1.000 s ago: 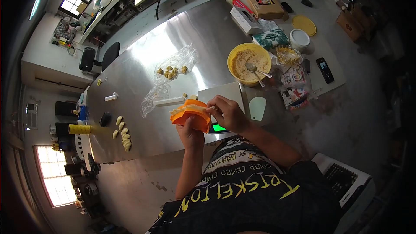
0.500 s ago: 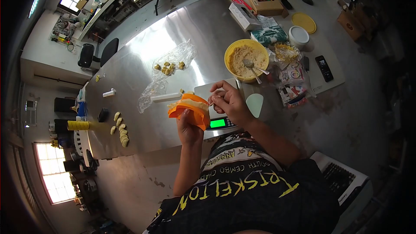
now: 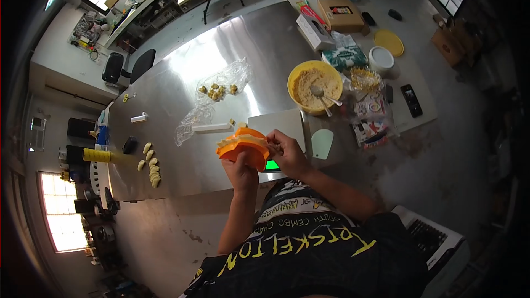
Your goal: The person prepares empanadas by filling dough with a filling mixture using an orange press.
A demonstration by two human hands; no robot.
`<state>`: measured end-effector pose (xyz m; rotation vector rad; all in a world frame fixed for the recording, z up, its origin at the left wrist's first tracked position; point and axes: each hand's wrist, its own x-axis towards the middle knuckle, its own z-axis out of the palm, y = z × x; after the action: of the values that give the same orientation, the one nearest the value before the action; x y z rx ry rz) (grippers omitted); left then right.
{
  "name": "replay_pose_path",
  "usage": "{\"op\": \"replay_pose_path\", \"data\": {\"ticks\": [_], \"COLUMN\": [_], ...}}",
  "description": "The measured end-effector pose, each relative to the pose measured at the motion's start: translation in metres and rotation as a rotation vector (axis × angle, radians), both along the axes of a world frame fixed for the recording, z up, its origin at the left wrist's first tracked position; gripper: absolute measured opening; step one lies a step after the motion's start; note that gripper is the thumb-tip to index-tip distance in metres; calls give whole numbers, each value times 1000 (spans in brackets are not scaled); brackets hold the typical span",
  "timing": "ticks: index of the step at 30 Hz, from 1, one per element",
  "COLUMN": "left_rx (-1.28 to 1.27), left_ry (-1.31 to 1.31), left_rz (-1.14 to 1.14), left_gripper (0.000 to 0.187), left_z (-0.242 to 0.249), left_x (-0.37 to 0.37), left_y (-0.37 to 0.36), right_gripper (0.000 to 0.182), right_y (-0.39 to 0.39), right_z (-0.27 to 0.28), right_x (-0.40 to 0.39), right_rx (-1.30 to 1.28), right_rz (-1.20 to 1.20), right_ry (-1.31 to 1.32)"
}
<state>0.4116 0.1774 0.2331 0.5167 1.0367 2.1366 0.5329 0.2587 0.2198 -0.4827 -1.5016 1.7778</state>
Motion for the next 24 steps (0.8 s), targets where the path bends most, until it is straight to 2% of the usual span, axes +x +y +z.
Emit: {"op": "replay_pose_path", "data": {"ticks": [3,4,7,8,10,13,17,20,22,24], "left_rx": [-31,-76,-81,-104,-111,-164,-114,-108,-117,-27], "left_ry": [55,94,93,92,71,75,-47,-76,-94,-156], "left_rz": [30,41,48,31,53,92,179,150,121,131], "left_gripper": [41,43,43,42,42,40,37,39,41,37], "left_z": [-4,-6,-4,-1,1,-6,-2,-5,-8,-8], "left_x": [1,1,1,1,1,-9,-23,-44,-60,-79], "left_y": [-3,-4,-5,-7,-9,-15,-29,-41,-48,-52], "right_gripper": [17,17,21,22,24,25,26,26,28,29], "right_y": [2,3,3,0,0,-3,-13,-21,-26,-34], "right_z": [0,-2,-1,-6,-18,-28,-19,-13,-13,-5], "right_x": [0,1,1,-3,-5,-17,-38,-56,-74,-92], "right_rx": [106,114,151,133,84,39,-35,5,157,206], "right_rz": [-73,-42,3,-8,51,97,176,184,110,80], "right_ry": [-61,-141,-111,-28,-106,-61,-93,-120,-160,-179]}}
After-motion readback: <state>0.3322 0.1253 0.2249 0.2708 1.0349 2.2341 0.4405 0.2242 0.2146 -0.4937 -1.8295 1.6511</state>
